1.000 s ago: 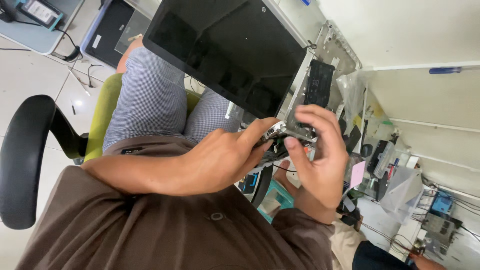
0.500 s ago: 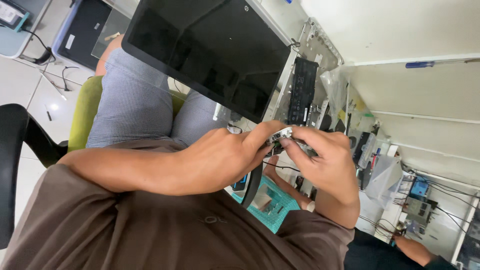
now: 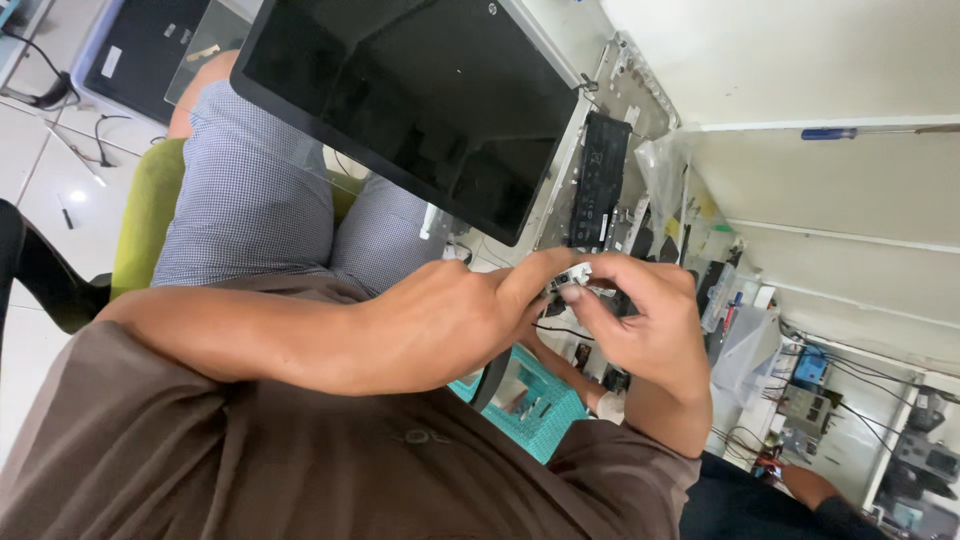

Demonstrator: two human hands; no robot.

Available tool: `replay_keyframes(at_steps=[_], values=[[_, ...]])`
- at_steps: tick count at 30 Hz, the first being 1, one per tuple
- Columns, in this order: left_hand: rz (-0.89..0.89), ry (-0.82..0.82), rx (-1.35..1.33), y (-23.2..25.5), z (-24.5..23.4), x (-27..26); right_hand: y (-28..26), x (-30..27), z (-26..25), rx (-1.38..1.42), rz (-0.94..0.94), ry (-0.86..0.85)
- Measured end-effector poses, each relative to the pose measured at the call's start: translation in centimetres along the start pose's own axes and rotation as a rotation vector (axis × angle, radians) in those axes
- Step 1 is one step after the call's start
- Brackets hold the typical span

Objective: The person holds a disassembled laptop and uses a screwdriver to tighten screws on the motherboard. They manipulate small components and wires on the circuit board while the laptop rests on their lap.

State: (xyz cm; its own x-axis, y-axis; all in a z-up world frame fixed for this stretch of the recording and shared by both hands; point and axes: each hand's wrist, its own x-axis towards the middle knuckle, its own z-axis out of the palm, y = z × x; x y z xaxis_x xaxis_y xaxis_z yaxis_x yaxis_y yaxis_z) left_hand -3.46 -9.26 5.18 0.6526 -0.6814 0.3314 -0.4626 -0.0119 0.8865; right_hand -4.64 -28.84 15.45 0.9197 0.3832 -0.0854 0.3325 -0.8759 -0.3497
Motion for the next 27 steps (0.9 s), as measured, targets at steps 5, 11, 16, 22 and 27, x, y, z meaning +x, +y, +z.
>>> replay_keyframes(at_steps=[5, 11, 16, 22, 27], values=[[-0.089, -0.121, -0.047, 0.6, -0.6, 0.7, 0.6, 0.0, -0.5, 0.056, 0.060, -0.129], [-0.082, -0.108, -0.199, 0.7, -1.2, 0.7, 0.5, 0.7, -0.5, 0.281, 0.136, -0.233], [-0.070, -0.114, -0.334, 0.0, -1.5, 0.3, 0.8, 0.1, 0.6, 0.386, 0.242, -0.226], [-0.237, -0.088, -0.381, -1.7, -1.2, -2.1, -0.6, 0.8, 3.2, 0.608, 0.342, -0.262], [-0.332, -0.092, -0.292, -4.1, 0.2, -3.3, 0.0, 1.3, 5.7, 0.699, 0.386, -0.238]])
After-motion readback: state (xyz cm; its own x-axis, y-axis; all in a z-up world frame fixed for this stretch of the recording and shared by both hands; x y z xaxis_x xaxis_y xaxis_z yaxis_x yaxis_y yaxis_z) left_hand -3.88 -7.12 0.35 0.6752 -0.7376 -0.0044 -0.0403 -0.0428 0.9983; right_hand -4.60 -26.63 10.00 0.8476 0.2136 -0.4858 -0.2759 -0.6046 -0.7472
